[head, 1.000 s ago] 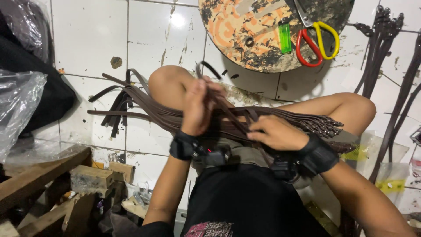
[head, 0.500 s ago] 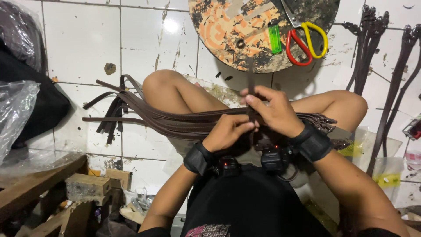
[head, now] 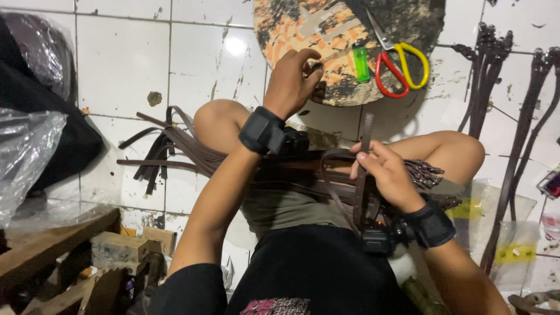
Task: Finishing the edges of leather straps by sealing them with a lighter.
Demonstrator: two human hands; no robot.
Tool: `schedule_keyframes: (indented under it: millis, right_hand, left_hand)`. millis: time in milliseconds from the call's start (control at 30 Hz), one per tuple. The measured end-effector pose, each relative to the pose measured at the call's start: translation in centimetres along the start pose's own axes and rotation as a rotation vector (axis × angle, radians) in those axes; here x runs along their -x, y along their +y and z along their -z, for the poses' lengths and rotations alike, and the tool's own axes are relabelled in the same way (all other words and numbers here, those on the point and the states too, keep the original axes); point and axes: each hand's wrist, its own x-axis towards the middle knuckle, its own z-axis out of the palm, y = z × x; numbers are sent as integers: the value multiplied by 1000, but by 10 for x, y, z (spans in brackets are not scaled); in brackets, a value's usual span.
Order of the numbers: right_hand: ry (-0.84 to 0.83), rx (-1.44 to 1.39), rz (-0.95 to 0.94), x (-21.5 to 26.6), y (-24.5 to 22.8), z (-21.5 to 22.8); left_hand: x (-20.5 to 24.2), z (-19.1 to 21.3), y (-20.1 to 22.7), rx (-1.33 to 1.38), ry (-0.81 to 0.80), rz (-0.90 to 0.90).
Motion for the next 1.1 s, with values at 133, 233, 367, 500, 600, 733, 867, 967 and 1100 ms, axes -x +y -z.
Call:
schedule_keyframes:
  millis: [133, 233, 367, 500, 600, 733, 867, 967, 1100]
  right_hand:
    - [19, -37, -10, 6, 0, -1]
    - [-20, -29, -30, 5, -7, -4]
    - [-44, -4, 88, 1, -24, -12]
    - [-117, -47, 48, -4, -25, -17]
    - [-133, 69, 78, -6, -27, -22]
    - [-163, 139, 39, -6, -29, -26]
    - [-161, 164, 35, -7, -36, -29]
    - [-145, 201, 32, -8, -41, -33]
    - [-131, 237, 0, -8, -48, -38]
  left_hand:
    - [-6, -4, -2, -147, -26, -26]
    - [-2, 5, 6, -21, -228, 171]
    - [33, 12, 13, 678, -374, 383]
    - [71, 25, 34, 1000, -496, 463]
    - [88, 26, 41, 1031, -438, 424]
    - [99, 25, 42, 1033, -410, 443]
    - [105, 21, 39, 1151, -386, 464]
    - [110, 18, 36, 1186, -351, 502]
    - [113, 17, 35, 1139, -289, 481]
